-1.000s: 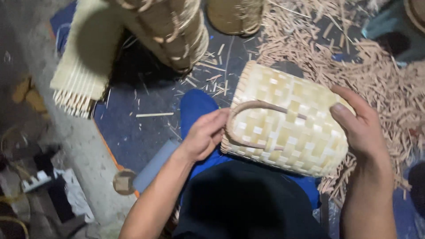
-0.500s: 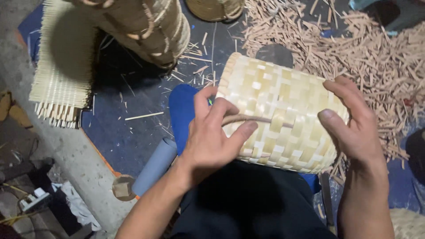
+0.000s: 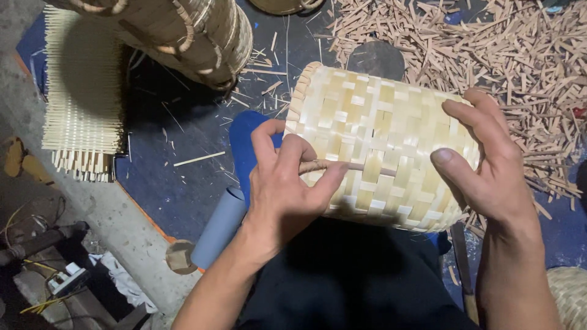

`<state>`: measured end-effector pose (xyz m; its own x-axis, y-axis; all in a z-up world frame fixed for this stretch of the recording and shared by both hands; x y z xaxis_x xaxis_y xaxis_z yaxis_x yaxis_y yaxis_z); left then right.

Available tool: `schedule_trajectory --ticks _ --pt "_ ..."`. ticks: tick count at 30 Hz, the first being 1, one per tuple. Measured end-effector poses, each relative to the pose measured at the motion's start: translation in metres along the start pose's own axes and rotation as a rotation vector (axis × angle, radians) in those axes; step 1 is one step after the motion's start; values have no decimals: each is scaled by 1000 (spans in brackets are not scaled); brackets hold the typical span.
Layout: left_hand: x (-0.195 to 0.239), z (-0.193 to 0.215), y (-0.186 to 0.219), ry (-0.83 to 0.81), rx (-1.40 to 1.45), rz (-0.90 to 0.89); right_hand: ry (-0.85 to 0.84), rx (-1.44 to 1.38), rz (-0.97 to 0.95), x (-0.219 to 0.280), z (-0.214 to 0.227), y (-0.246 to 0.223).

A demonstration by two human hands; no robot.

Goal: The person sits on the floor with a woven bamboo basket on their lap and attaches a curved rattan handle. They thread the handle ends through the basket weave, tuck and press the strips into place, rotate the basket to work on each side, and use a knife to help seat the handle ends.

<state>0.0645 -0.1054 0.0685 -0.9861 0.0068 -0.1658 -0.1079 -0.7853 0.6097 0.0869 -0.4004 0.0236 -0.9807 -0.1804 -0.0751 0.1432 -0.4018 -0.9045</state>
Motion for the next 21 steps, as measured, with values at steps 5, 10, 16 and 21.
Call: schedule_trajectory --ticks 5,10,16,21 --pt "-1 -3 -3 4 7 2 9 53 -9 2 0 0" --pt "-2 -4 -6 17 21 -56 3 28 6 -5 0 5" --pt "-4 3 2 -13 14 -46 -4 0 19 -3 0 6" --pt "2 3 2 -46 -21 -26 47 3 45 0 -5 -22"
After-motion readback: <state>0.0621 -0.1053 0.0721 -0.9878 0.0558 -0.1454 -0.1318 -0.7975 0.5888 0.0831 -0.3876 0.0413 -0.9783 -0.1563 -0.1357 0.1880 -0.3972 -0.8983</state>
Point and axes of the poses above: each hand's wrist, its own x-axis away from the middle knuckle, its own z-axis out of the back of the hand, y = z × x, the point moved 3 cm from there along -x, towards the middle knuckle, and after that the axes turned 7 degrees about -x, right-handed, at the moved point
